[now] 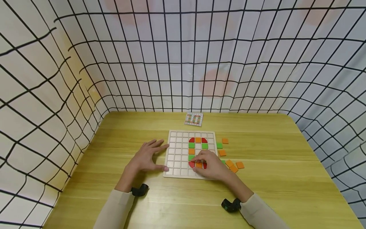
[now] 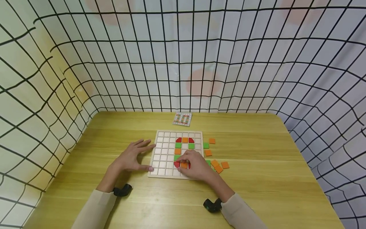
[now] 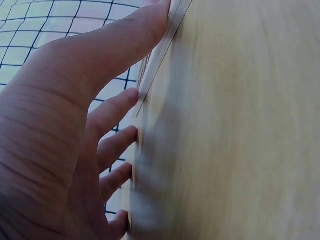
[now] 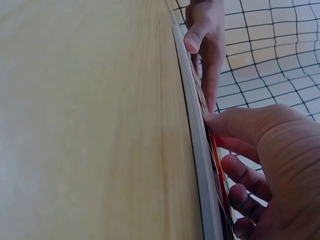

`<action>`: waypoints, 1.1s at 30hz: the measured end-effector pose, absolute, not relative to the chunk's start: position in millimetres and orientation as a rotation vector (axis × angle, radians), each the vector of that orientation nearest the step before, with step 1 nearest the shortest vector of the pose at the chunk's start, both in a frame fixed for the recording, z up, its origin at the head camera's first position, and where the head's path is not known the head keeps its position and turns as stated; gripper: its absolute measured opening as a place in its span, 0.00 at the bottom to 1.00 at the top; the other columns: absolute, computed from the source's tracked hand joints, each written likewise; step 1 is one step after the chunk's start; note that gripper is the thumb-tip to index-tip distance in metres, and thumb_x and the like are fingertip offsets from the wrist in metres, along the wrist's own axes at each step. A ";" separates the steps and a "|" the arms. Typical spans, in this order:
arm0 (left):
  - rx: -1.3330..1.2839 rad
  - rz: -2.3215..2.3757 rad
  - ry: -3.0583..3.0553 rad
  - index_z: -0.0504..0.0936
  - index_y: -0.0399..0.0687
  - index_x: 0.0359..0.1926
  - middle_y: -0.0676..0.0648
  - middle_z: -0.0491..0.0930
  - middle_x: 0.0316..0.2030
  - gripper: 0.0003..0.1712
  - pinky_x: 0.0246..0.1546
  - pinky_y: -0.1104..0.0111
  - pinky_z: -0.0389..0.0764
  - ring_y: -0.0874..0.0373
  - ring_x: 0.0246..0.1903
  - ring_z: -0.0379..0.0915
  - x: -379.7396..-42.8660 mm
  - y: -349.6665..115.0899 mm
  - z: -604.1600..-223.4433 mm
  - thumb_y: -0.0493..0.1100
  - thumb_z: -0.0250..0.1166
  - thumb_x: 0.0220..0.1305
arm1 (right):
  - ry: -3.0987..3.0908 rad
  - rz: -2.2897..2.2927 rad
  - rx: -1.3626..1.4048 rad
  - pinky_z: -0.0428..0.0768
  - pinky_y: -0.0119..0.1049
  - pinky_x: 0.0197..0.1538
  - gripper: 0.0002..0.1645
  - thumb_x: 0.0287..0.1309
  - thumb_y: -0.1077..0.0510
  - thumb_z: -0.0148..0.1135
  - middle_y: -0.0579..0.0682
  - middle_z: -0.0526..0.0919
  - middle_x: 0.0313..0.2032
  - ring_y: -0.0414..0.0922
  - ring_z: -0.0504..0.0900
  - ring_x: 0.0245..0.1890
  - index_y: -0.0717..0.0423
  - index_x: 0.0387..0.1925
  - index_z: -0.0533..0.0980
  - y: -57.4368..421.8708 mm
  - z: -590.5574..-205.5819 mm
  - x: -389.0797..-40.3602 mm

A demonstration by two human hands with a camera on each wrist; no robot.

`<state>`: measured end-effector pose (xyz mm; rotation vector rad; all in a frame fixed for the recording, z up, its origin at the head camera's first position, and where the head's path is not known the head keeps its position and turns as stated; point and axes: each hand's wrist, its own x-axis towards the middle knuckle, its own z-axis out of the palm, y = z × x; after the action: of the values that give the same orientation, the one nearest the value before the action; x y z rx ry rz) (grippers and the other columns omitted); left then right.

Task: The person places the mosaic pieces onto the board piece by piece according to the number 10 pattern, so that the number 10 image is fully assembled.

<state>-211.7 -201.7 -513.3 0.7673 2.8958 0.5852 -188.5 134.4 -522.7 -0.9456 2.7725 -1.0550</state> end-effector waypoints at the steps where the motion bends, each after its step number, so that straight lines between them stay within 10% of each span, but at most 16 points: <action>1: 0.767 0.587 2.895 0.67 0.65 0.77 0.46 0.59 0.79 0.60 0.76 0.32 0.48 0.35 0.79 0.50 -211.8 -201.6 -513.0 0.78 0.73 0.44 | 2.772 -1.057 -0.944 0.77 0.40 0.47 0.14 0.58 0.48 0.73 0.40 0.84 0.43 0.41 0.77 0.45 0.43 0.47 0.88 134.5 -522.8 -188.8; 33: 0.752 0.613 2.886 0.67 0.67 0.77 0.46 0.58 0.80 0.59 0.76 0.32 0.46 0.36 0.79 0.49 -211.0 -201.7 -514.4 0.79 0.73 0.44 | 2.913 -1.112 -0.600 0.75 0.42 0.45 0.19 0.63 0.51 0.72 0.49 0.83 0.40 0.48 0.76 0.42 0.54 0.53 0.86 241.9 -505.8 -238.5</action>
<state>-211.0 -201.7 -514.4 0.7518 2.8861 0.6133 -238.5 241.9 -505.8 -0.6001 2.9128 -1.1120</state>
